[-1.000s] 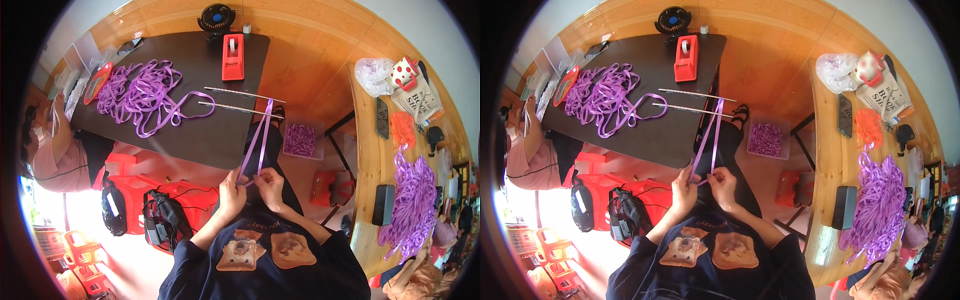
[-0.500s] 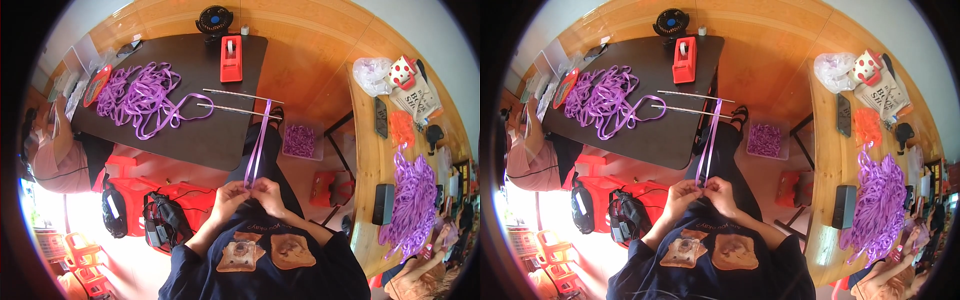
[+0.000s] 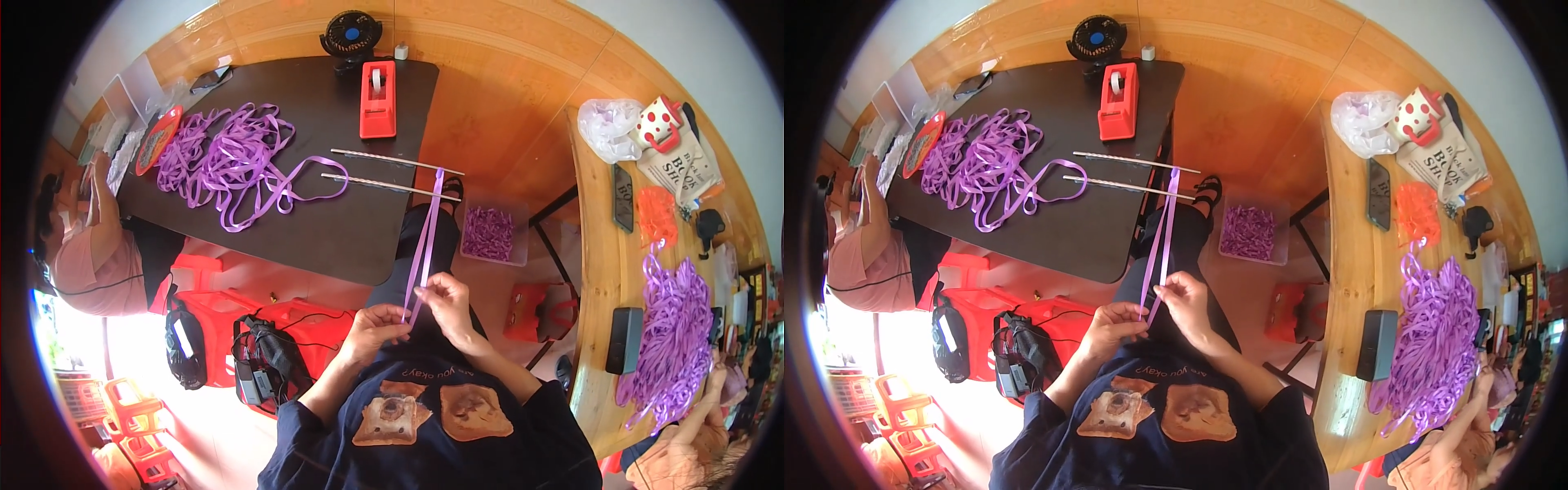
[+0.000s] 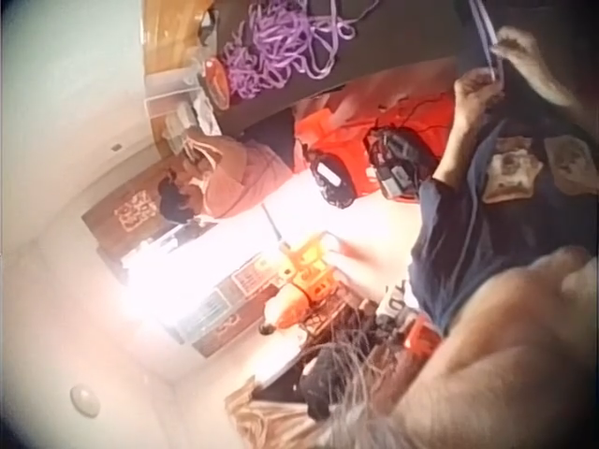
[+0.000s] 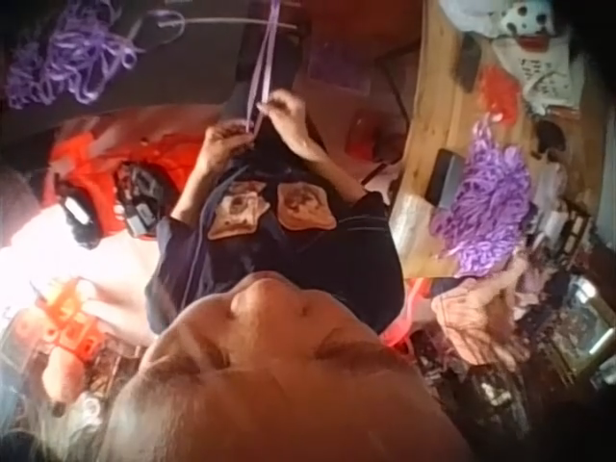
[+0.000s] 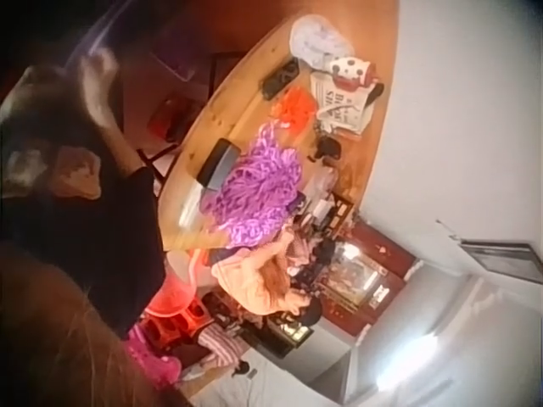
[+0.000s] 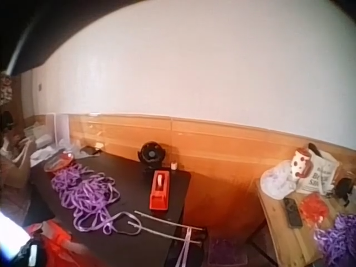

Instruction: Wrapping purple ribbon around metal rods to create a decorative item.

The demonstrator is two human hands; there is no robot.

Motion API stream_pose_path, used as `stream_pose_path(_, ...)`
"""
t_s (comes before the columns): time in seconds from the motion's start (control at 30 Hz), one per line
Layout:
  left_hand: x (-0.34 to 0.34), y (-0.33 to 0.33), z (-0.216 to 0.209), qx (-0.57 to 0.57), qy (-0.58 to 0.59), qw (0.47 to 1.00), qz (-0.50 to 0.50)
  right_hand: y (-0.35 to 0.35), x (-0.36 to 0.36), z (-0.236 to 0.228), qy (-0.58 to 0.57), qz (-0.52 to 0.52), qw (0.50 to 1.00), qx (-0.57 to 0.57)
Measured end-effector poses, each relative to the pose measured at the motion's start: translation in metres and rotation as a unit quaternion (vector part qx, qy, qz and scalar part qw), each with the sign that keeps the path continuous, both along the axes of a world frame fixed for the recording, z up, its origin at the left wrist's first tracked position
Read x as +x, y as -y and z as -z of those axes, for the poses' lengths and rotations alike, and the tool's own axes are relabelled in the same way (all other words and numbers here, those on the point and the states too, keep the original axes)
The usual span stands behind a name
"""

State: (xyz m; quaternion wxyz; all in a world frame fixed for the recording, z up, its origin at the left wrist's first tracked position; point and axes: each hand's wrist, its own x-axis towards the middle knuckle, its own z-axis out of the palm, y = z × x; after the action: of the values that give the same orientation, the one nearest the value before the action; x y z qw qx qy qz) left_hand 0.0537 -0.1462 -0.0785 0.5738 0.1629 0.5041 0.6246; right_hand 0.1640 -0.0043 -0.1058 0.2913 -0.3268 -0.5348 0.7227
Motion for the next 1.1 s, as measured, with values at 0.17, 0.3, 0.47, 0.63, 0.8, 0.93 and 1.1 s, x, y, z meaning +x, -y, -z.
stream_pose_path(0.17, -0.002, -0.017, -0.009, -0.003, 0.009, 1.0, 0.018, 0.008, 0.019, 0.0, 0.037, -0.077, 0.996, 0.003)
stream_pose_path(0.3, -0.006, -0.035, -0.005, -0.004, -0.037, 0.999, 0.038, 0.009, 0.031, 0.005, -0.003, -0.131, 0.987, -0.093)
stream_pose_path(0.47, -0.017, -0.051, 0.007, 0.001, -0.004, 0.999, 0.045, 0.004, 0.032, 0.006, 0.007, -0.148, 0.986, -0.082)
stream_pose_path(0.63, -0.024, -0.065, 0.014, 0.015, 0.073, 0.994, 0.075, -0.008, 0.037, 0.006, 0.043, -0.154, 0.985, -0.061)
stream_pose_path(0.8, -0.02, -0.098, 0.005, 0.042, 0.068, 0.996, 0.033, -0.025, 0.054, 0.013, 0.124, -0.108, 0.984, 0.072)
stream_pose_path(0.93, -0.015, -0.141, -0.001, 0.123, 0.106, 0.986, 0.045, -0.043, 0.072, 0.035, 0.167, -0.036, 0.973, 0.157)
stream_pose_path(1.1, -0.012, -0.185, -0.006, 0.184, 0.187, 0.962, 0.068, -0.057, 0.096, 0.045, 0.264, 0.074, 0.939, 0.209)
